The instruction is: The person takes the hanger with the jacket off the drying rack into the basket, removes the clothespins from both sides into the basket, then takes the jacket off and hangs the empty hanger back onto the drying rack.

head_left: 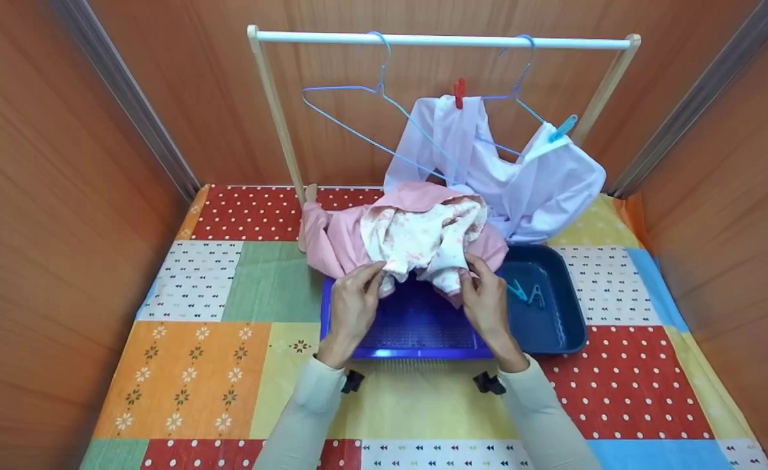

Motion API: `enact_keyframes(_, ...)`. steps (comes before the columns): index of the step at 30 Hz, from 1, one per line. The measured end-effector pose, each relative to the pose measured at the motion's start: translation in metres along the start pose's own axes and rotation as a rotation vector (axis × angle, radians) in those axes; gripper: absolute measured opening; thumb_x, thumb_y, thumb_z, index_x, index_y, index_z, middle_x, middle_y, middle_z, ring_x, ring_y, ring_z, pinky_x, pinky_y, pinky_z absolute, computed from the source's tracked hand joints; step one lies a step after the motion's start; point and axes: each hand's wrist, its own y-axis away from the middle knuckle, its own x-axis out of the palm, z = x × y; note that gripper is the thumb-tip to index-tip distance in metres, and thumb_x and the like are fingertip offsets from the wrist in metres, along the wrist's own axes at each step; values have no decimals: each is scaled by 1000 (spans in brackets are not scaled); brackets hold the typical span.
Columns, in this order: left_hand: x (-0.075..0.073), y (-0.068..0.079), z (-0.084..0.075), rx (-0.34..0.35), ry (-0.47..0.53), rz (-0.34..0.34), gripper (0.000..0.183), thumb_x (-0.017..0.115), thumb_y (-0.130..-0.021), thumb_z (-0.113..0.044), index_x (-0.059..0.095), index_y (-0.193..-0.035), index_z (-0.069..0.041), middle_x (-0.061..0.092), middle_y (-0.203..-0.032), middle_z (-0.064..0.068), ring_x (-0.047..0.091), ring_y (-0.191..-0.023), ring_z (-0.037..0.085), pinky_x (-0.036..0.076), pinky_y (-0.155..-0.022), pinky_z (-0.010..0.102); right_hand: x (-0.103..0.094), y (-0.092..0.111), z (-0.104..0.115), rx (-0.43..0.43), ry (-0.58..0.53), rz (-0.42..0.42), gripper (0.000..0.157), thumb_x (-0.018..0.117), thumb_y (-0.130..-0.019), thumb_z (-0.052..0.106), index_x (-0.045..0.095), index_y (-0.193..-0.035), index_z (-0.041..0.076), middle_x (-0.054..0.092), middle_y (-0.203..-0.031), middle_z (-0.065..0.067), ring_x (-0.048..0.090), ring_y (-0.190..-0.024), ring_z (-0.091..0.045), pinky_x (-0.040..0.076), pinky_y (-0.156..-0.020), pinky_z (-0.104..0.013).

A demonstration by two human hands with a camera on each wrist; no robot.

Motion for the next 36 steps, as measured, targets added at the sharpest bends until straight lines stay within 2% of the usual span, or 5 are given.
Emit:
enact_keyframes(6, 15, -2, -15, -27, 78, -31, 16, 70, -88, -4, 77, -102, -3, 77, -95, 9, 74, -87, 19, 58, -77, 31, 12, 3, 6, -8, -11, -2, 26, 58, -94, -4, 65, -119, -5, 71, -110, -23, 70, -98, -34, 57, -82, -47)
enact_keyframes(15, 42, 10, -33, 0, 96, 19, 16, 69, -88, -4, 76, -102, -5, 77, -95, 6, 73, -85, 17, 57, -79, 30, 16, 10, 1, -48, 62, 55, 27, 59, -93, -4, 65, -119, -5, 72, -107, -21, 73, -86, -28, 58, -68, -31)
enact_keyframes(20, 49, 21, -25, -10, 51, 147, 17, 68, -89, -3, 76, -104, -7, 76, -89, 4, 71, -75, 13, 57, -74, 27, 17, 13, -8, -93, 179, 165, 30, 60, -90, -7, 65, -119, -3, 73, -106, -20, 73, -83, -26, 57, -66, -34)
enact_keyframes(30, 37, 42, -5, -71, -132, 553, 16, 67, -91, -18, 76, -102, -9, 73, -80, 3, 68, -73, 18, 55, -70, 38, 3, 21, -18, -30, 392, 563, 37, 64, -85, -7, 67, -120, 6, 71, -100, -14, 67, -89, -29, 54, -81, -47)
enact_keyframes(36, 24, 41, -7, -87, -171, 605, 23, 66, -93, -22, 74, -111, -10, 76, -103, 6, 72, -92, 24, 56, -80, 42, -4, 20, -16, 7, 451, 632, 33, 64, -88, -1, 66, -121, 4, 71, -106, -15, 65, -92, -29, 53, -86, -48)
